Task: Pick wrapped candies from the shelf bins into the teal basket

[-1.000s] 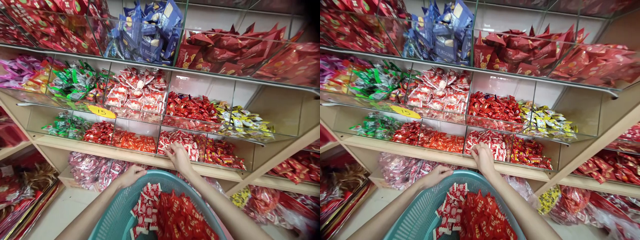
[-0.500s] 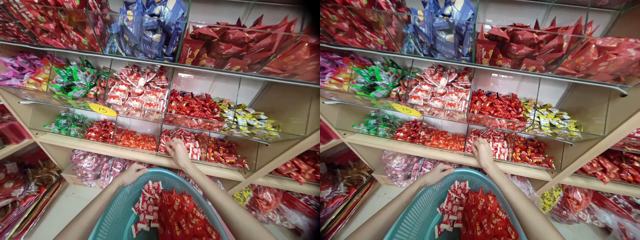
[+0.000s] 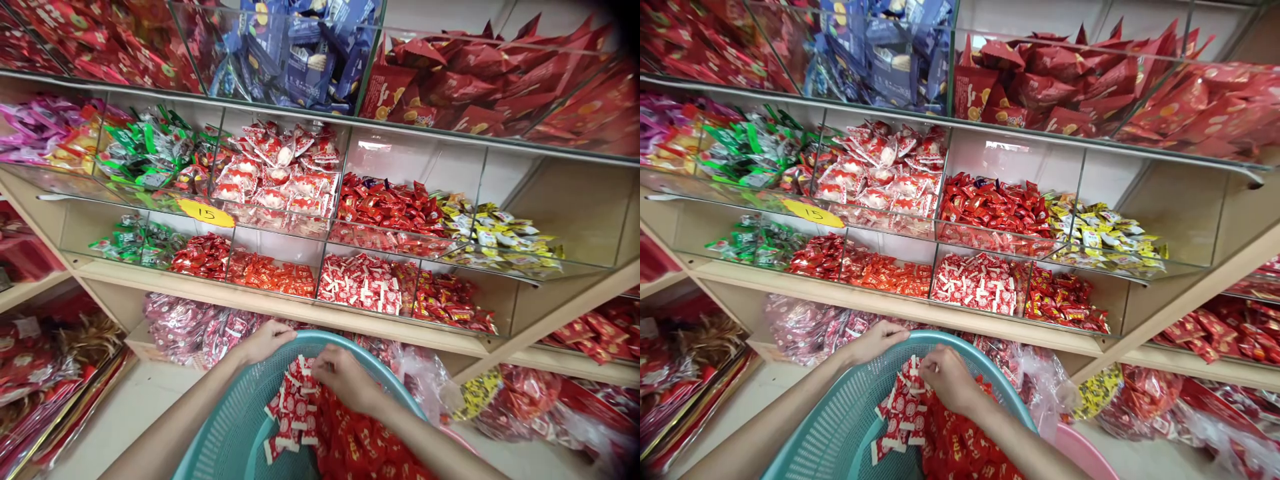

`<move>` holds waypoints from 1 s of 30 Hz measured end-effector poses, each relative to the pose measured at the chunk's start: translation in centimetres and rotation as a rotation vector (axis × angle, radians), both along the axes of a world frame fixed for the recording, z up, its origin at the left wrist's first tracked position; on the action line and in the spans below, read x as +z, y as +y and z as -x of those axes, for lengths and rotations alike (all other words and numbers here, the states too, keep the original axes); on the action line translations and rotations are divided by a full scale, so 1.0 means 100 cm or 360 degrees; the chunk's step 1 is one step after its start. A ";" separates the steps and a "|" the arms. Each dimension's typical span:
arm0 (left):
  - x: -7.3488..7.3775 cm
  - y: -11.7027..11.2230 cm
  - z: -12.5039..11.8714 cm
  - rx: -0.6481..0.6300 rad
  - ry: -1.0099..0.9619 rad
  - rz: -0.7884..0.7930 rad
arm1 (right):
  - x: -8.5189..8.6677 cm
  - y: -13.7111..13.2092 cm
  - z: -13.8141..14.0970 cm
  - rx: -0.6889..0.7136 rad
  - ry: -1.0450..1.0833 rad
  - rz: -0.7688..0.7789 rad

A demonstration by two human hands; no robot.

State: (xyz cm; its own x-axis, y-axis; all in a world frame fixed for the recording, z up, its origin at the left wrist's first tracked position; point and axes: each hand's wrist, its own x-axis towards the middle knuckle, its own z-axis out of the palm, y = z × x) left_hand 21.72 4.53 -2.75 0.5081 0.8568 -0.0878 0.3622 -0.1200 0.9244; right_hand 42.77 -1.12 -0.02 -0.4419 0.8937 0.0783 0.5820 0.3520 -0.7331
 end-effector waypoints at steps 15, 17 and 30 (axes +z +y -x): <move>-0.004 0.002 0.001 0.0045 0.0032 -0.0003 | -0.009 0.004 0.015 0.0094 -0.0363 -0.0006; -0.004 0.002 0.001 0.0037 0.0037 -0.0021 | 0.004 0.006 0.011 0.0043 -0.0277 -0.0085; 0.002 -0.002 0.000 0.0051 0.0020 0.0066 | 0.060 0.086 -0.044 -0.0752 -0.0656 -0.0316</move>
